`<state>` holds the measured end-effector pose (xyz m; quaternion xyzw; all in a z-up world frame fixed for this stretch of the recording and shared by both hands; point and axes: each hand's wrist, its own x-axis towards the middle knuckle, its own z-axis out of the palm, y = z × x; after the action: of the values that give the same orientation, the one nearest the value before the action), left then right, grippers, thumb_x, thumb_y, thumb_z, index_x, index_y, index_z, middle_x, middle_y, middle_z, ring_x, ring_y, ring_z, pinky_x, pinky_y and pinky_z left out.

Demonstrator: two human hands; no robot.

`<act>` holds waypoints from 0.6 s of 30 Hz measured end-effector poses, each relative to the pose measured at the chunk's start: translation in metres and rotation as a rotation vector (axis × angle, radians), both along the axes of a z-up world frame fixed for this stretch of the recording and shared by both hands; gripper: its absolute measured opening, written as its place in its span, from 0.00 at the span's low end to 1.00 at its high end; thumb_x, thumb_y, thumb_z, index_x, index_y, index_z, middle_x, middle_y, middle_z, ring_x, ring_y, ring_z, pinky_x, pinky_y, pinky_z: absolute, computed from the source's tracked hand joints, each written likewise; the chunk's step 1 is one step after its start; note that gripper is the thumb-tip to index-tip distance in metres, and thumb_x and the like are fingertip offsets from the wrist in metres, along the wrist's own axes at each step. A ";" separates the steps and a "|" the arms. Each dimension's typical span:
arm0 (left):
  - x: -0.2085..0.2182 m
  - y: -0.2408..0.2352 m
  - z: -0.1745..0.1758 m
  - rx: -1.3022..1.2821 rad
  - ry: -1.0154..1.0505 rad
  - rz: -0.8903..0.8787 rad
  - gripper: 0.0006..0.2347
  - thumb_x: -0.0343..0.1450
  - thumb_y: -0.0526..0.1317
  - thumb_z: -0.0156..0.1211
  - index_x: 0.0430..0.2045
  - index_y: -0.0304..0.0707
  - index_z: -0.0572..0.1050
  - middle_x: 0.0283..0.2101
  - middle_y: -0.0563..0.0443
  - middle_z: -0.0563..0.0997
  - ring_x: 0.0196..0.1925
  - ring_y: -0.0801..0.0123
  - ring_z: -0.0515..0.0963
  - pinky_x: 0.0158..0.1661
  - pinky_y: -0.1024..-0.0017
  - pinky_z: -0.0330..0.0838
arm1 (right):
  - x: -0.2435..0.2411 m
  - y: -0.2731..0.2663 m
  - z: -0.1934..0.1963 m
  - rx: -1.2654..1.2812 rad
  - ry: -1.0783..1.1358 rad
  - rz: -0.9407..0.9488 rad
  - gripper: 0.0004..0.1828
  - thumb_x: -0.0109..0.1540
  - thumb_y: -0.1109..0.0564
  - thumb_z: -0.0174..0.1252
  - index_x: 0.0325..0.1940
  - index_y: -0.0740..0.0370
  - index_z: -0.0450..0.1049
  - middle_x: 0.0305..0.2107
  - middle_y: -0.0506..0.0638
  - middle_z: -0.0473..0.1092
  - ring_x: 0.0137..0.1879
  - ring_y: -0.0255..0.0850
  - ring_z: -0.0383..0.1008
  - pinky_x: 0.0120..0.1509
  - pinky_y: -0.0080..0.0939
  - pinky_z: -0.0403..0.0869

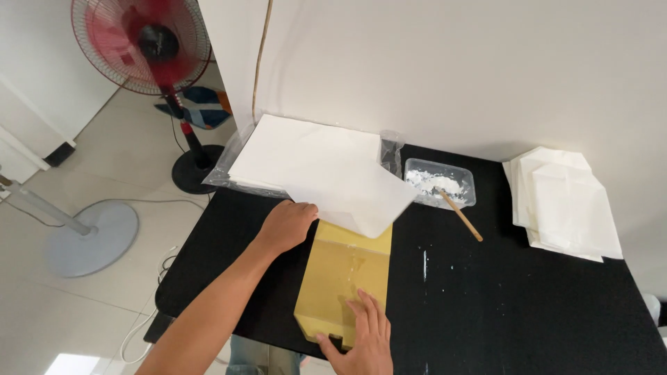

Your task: The person places a white sheet of paper onto a yellow folder on a black table. They then use a brush to apply a white adhesive from a container onto the paper and smooth it down.

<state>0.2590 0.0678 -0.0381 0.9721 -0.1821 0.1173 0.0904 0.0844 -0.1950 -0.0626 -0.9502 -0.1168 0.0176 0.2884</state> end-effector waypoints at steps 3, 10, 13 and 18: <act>-0.041 0.011 0.015 -0.023 -0.015 -0.069 0.10 0.79 0.37 0.48 0.25 0.41 0.69 0.17 0.55 0.73 0.19 0.57 0.72 0.35 0.62 0.65 | -0.001 -0.012 -0.023 0.129 -0.280 0.039 0.45 0.48 0.26 0.74 0.62 0.47 0.71 0.67 0.46 0.63 0.75 0.47 0.60 0.70 0.56 0.61; -0.126 0.034 0.070 -0.227 0.506 -0.180 0.10 0.76 0.41 0.51 0.39 0.33 0.77 0.64 0.45 0.76 0.67 0.52 0.72 0.55 0.48 0.69 | 0.001 -0.011 -0.027 0.071 -0.249 0.045 0.46 0.44 0.20 0.75 0.60 0.39 0.76 0.68 0.40 0.63 0.75 0.46 0.60 0.68 0.56 0.62; -0.139 0.043 0.070 -0.314 0.665 -0.315 0.15 0.74 0.41 0.54 0.15 0.40 0.65 0.77 0.44 0.60 0.77 0.53 0.59 0.59 0.50 0.61 | 0.004 -0.018 -0.038 -0.032 0.040 0.087 0.43 0.48 0.20 0.73 0.63 0.31 0.74 0.62 0.36 0.64 0.75 0.44 0.54 0.69 0.56 0.59; -0.147 0.046 0.051 -0.542 1.017 -0.082 0.10 0.73 0.51 0.54 0.26 0.51 0.74 0.79 0.69 0.56 0.77 0.63 0.52 0.64 0.54 0.62 | 0.000 -0.019 -0.029 0.106 -0.020 0.071 0.18 0.56 0.46 0.74 0.49 0.45 0.84 0.66 0.41 0.67 0.74 0.45 0.61 0.72 0.59 0.60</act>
<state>0.1120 0.1133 0.0133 0.8405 -0.1165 -0.3258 0.4168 0.0849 -0.2138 -0.0918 -0.9289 -0.1542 0.0121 0.3365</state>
